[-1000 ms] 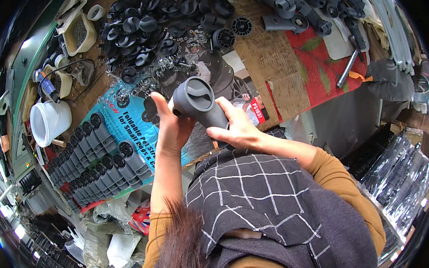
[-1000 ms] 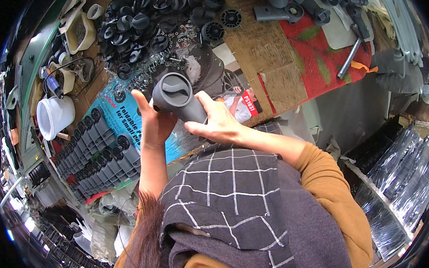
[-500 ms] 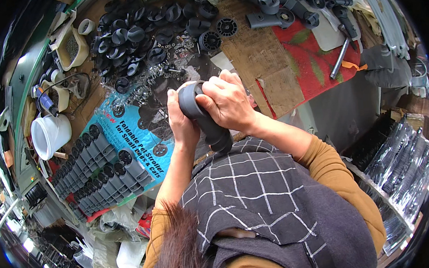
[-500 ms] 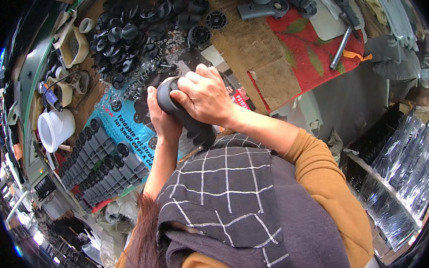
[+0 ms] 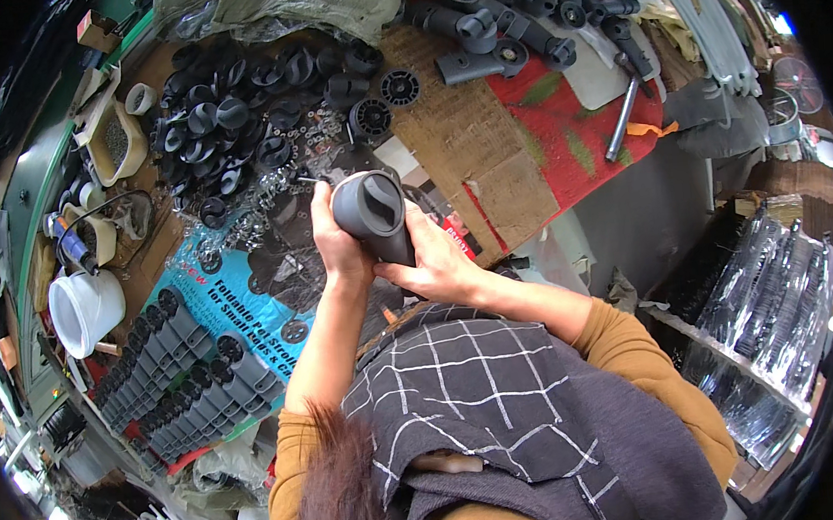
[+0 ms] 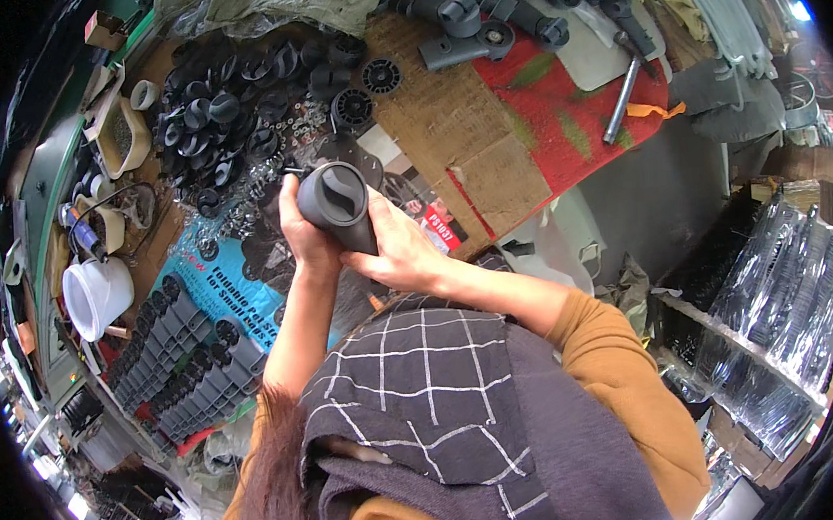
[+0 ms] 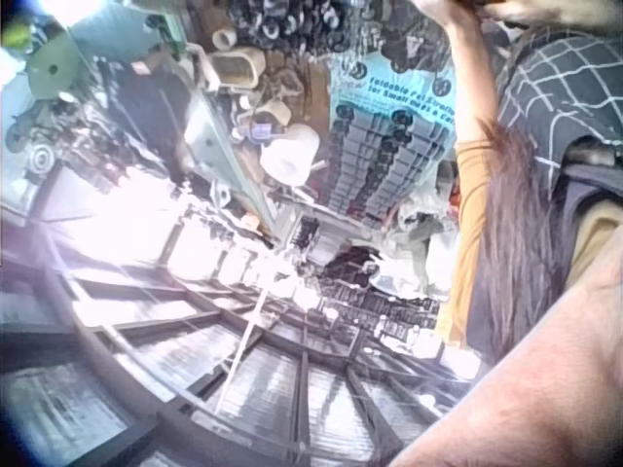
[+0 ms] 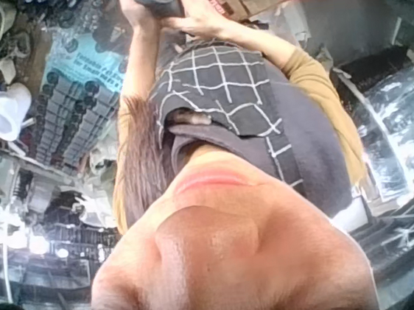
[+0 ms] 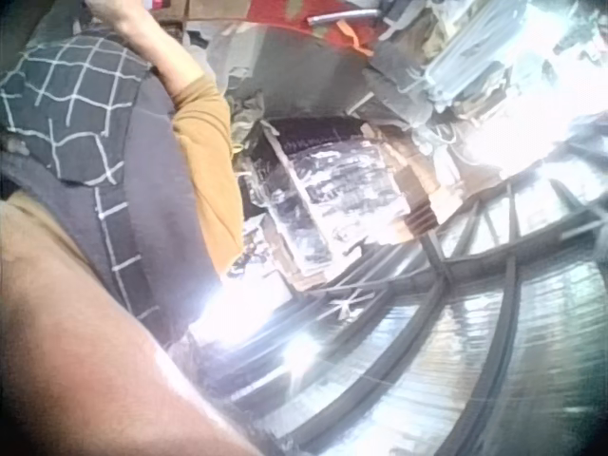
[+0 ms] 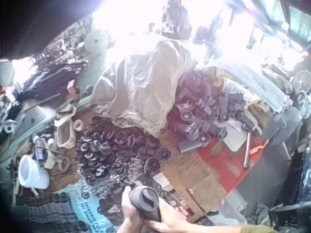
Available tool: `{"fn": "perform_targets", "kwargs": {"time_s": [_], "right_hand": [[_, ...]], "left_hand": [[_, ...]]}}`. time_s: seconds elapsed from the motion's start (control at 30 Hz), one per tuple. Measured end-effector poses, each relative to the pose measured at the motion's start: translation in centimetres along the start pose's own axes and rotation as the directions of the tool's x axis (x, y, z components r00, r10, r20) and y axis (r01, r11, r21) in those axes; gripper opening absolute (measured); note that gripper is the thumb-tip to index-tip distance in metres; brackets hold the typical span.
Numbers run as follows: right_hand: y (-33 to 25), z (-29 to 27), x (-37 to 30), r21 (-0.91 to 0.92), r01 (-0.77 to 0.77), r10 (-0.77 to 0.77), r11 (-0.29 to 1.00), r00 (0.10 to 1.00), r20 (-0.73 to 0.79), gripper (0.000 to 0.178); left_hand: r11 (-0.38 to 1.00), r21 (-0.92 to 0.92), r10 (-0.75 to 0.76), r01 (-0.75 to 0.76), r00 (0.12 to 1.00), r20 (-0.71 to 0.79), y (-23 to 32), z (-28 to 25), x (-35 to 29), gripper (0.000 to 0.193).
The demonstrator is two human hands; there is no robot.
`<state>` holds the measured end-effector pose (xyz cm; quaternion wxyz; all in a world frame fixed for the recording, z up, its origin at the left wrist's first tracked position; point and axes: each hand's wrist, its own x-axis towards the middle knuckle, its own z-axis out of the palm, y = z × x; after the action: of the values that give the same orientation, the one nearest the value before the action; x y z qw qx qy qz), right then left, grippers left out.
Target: The person repeatedly picks up small black plastic components from a cluttered workbench, fits them together by hand, and places the assembled units into a white bag. The process is repeated multiple times with similar parts.
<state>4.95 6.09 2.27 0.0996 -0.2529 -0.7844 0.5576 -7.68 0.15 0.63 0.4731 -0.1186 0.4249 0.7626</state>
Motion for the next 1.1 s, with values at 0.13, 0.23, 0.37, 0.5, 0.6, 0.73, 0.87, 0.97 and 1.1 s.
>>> {"fn": "perform_targets", "kwargs": {"time_s": [0.13, 0.23, 0.37, 0.5, 0.6, 0.73, 0.87, 0.97, 1.1], "right_hand": [[1.6, -1.3, -1.0, -0.036, -0.129, 0.124, 0.991, 0.985, -0.124, 0.078], [2.8, -2.2, -1.2, -0.126, -0.131, 0.105, 0.983, 0.975, -0.195, 0.073], [6.1, -3.1, -0.3, -0.214, -0.301, 0.213, 0.929, 0.910, -0.355, 0.075], [10.5, -6.3, 1.1, -0.245, -0.506, 0.402, 0.827, 0.837, -0.370, 0.086], [12.2, -9.3, 4.0, -0.496, -0.353, 0.083, 0.794, 0.870, -0.486, 0.090], [13.6, -17.1, 16.0, -0.656, -0.201, -0.261, 0.728, 0.803, -0.536, 0.093], [12.7, -20.3, 22.2, -0.734, -0.225, -0.209, 0.640, 0.869, -0.449, 0.071], [8.8, -19.4, 18.9, -0.846, -0.106, -0.556, 0.522, 0.710, -0.432, 0.060], [2.6, -15.5, 11.3, -0.500, -0.040, -0.084, 0.865, 0.971, -0.223, 0.049]], "left_hand": [[0.964, -0.034, -0.262, 0.264, 0.964, 0.036, -2.5, 1.0, 3.1, 0.044], [0.923, 0.000, -0.384, 0.385, 0.922, 0.037, -4.5, 1.3, 5.0, 0.041], [0.863, 0.348, -0.385, 0.367, 0.923, -0.020, -5.7, -0.1, 6.1, 0.066], [0.825, 0.516, -0.239, 0.231, 0.970, -0.051, -4.6, -4.1, 5.1, 0.062], [0.800, 0.558, -0.187, 0.221, 0.975, -0.118, -3.6, -6.6, 3.4, 0.043], [0.824, 0.541, -0.127, 0.169, 0.985, -0.113, -3.3, -7.4, 1.8, 0.030], [0.825, 0.564, -0.015, 0.039, 0.999, -0.047, -2.5, -5.7, 1.5, 0.022], [0.678, 0.716, 0.182, -0.165, 0.982, 0.053, -1.0, -3.2, 0.9, 0.031], [-0.110, 0.759, 0.449, -0.642, 0.649, 0.614, 0.3, 0.7, -0.1, 0.082]]}}
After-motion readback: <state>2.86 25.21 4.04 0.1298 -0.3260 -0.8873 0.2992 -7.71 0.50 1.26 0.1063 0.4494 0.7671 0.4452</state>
